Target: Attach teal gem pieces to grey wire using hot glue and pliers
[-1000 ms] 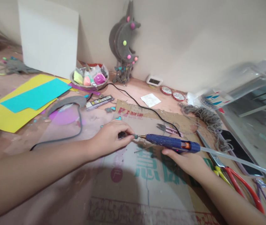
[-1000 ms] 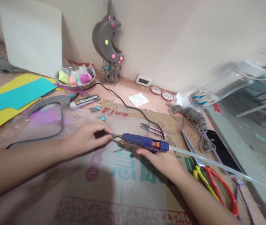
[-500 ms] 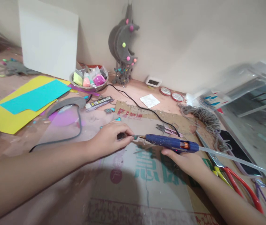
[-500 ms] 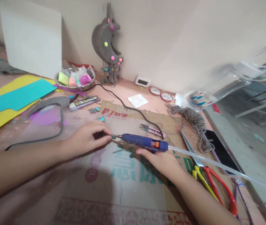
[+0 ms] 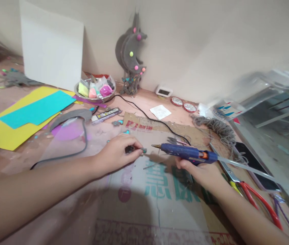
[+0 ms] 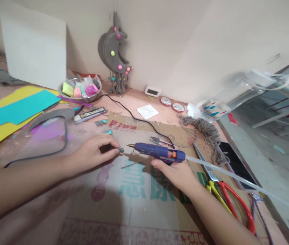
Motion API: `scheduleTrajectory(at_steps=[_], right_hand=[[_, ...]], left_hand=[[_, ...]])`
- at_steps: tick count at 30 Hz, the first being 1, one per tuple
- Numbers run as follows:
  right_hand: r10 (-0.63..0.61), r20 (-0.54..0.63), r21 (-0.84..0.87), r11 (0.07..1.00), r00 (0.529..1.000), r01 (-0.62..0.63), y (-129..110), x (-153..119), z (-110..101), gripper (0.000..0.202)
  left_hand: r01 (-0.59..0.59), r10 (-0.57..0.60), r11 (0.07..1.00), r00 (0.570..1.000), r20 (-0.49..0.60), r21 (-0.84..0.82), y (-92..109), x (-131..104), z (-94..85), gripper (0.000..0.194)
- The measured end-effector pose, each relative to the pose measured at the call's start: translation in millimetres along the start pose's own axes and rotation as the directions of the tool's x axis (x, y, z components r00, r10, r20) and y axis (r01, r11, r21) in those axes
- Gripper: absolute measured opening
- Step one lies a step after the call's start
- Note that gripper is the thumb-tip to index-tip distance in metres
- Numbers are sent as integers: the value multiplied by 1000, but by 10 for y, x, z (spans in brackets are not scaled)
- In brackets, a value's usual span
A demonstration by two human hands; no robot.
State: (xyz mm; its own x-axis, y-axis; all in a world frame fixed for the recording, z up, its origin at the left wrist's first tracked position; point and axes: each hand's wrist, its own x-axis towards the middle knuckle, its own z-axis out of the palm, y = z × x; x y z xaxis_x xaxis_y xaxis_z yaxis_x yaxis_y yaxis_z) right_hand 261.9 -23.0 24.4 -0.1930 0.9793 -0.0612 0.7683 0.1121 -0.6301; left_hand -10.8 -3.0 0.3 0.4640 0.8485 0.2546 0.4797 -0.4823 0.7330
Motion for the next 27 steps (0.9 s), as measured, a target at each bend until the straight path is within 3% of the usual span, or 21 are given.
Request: scheduleTrajectory(at_steps=[3,7,11,14,16,18,21,27], right_hand=[[-137,77,215,970,988,118,-14,-6,-85,42],[-174,-69,320,929,982,187,-75,0,-224,42],[-68,-173,193,976,983,101,-150,187,-419,38],[-80,-268,10,996,960,86,-110,522,-558,39],[-29,-282,-91,996,959,4,-17,798,-600,42],[22,-299,-149,986,954,-69,99,1062,-581,45],[32,-299,-158,984,954,-83,244,1352,-458,43],[-7,-243,-173,984,970,-36,324,1473,-272,37]], left_hand=[[2,-2,1000,1000,-1,4,8,0,-4,10],[16,-16,1000,1000,5,-2,42,0,-10,9],[37,-37,999,999,1,-11,61,-5,-7,9],[57,-57,998,998,-3,-10,57,-7,3,7],[58,-58,998,998,-6,-13,54,-6,10,7],[61,-61,998,998,-5,-7,54,-6,16,7],[61,-61,998,998,-6,5,59,-6,20,8],[70,-70,998,998,6,9,54,-5,25,7]])
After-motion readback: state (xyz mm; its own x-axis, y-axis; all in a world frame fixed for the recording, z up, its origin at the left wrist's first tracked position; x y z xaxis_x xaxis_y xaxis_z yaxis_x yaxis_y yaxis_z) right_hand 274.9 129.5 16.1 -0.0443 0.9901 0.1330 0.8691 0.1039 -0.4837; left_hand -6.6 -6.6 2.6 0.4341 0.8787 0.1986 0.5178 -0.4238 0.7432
